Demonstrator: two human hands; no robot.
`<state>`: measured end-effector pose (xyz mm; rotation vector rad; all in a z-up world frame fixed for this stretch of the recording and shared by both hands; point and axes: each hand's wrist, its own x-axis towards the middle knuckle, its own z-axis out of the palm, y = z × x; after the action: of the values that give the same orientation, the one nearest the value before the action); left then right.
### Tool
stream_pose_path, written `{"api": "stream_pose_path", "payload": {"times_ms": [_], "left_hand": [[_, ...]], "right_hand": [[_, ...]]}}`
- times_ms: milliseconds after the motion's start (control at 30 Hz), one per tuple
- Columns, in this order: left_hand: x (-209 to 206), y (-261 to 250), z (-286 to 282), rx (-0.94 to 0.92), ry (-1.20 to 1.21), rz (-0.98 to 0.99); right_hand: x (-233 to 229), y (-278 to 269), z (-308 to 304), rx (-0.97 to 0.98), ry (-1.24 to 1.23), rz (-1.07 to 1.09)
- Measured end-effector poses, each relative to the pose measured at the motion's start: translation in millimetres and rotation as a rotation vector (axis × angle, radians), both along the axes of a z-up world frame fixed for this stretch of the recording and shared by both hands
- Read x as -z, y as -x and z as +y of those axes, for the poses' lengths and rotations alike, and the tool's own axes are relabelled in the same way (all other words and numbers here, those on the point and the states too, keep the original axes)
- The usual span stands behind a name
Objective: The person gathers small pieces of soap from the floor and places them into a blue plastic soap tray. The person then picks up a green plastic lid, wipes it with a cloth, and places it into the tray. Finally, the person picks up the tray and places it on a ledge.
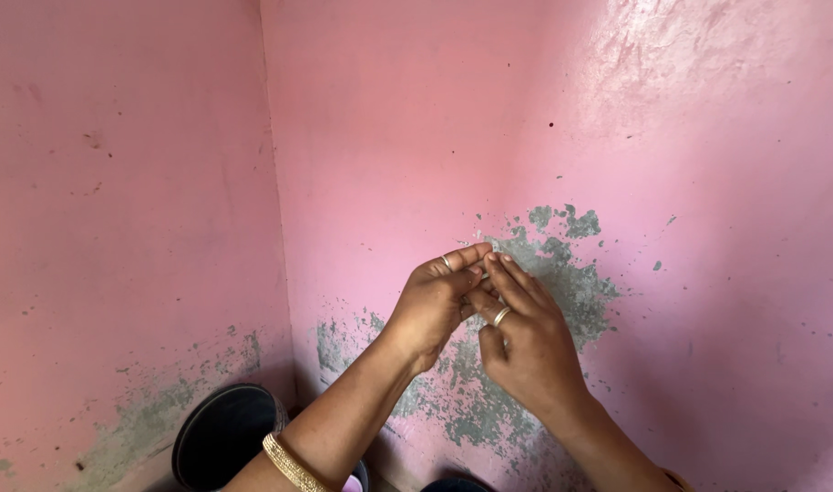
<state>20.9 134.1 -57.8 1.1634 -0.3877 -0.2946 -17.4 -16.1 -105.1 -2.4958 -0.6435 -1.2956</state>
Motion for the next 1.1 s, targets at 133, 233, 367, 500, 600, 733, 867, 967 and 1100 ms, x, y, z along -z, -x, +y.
{"api": "stream_pose_path", "payload": {"times_ms": [133,233,367,500,600,733,867,967,1100], "left_hand": [[-1,0,-2,-0.14,-0.125,-0.012],[-3,3,-9,-0.196,-0.144,-0.024],[2,18,-38,-0.135,-0.201,-0.099],[15,33,-54,-0.027,-0.195,-0.24],[15,38,-53,0.039,-0.21,-0.091],[5,43,-50,0.077,-0.222,-0.061],[-10,37,-41,0.05,-0.247,-0.053],[-14,47,-42,0.028,-0.321,-0.233],[-12,64,-45,0.129,-0.346,-0.269]], "right_hand": [[-8,0,-11,-0.209,-0.503,0.274],[-31,-1,-18,-0.226,-0.979,0.558],[-47,-24,-6,-0.332,-1.156,0.6],[-36,-44,-5,-0.365,-1.376,0.572],[-27,-44,-2,-0.379,-1.398,0.496],[-25,-26,20,-0.358,-1.288,0.514],[-28,-8,41,-0.405,-1.296,0.69],[-40,-15,36,-0.447,-1.346,0.656],[-72,-23,1,-0.197,-1.52,0.634]]}}
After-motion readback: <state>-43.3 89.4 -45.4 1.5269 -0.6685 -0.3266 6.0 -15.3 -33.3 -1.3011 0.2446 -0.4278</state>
